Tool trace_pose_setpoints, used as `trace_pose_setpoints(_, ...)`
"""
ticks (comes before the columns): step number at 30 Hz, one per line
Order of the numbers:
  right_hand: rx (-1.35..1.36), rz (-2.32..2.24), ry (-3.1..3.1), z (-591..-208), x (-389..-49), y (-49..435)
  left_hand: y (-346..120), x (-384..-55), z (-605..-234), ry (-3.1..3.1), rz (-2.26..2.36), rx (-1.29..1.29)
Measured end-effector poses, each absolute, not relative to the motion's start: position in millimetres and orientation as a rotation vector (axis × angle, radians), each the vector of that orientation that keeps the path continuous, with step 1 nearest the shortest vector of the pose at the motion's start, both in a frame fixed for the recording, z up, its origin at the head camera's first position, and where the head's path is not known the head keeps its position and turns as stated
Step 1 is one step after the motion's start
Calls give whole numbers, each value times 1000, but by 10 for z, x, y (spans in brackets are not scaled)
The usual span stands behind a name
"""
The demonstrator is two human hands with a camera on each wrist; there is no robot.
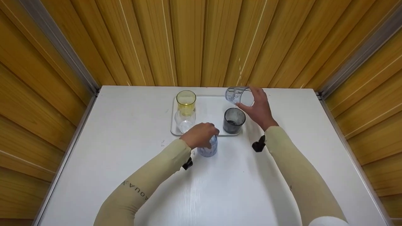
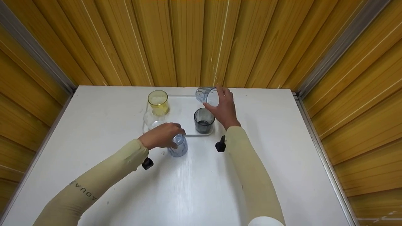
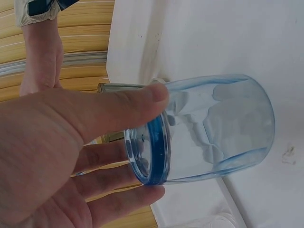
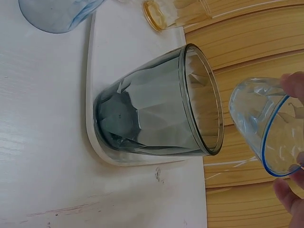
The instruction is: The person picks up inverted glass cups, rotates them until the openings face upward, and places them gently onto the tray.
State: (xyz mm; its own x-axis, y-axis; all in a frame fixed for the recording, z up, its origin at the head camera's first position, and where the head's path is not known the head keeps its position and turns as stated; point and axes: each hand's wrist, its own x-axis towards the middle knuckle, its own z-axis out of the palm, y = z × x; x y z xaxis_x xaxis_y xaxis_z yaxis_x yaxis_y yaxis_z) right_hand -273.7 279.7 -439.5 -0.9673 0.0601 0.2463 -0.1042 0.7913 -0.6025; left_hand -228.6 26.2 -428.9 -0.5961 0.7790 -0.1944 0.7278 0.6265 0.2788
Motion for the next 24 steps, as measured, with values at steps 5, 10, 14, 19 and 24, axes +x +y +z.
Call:
trace_pose_setpoints(5,29,922,-2776,-4393,-2755,2796,261,-2292,-4299,2563,258,1204)
trace_pose_setpoints(10,20,924,-2808,-4411,-2779,2793,256,-2295,-4314,2558,262,1195)
trace_pose_setpoints(14,12,929,-2829,-4417,-2797,2787,250,-2290,-4319,2552,274,1183)
trace_pose_setpoints(19,21,923,-2845,-4414,-2816,2774,247,-2287,-4324,2555,279,1173)
trace_pose_setpoints(24,12,923,-2869,-4402,-2842,2762,257,-2287,-4329,2562,258,1179)
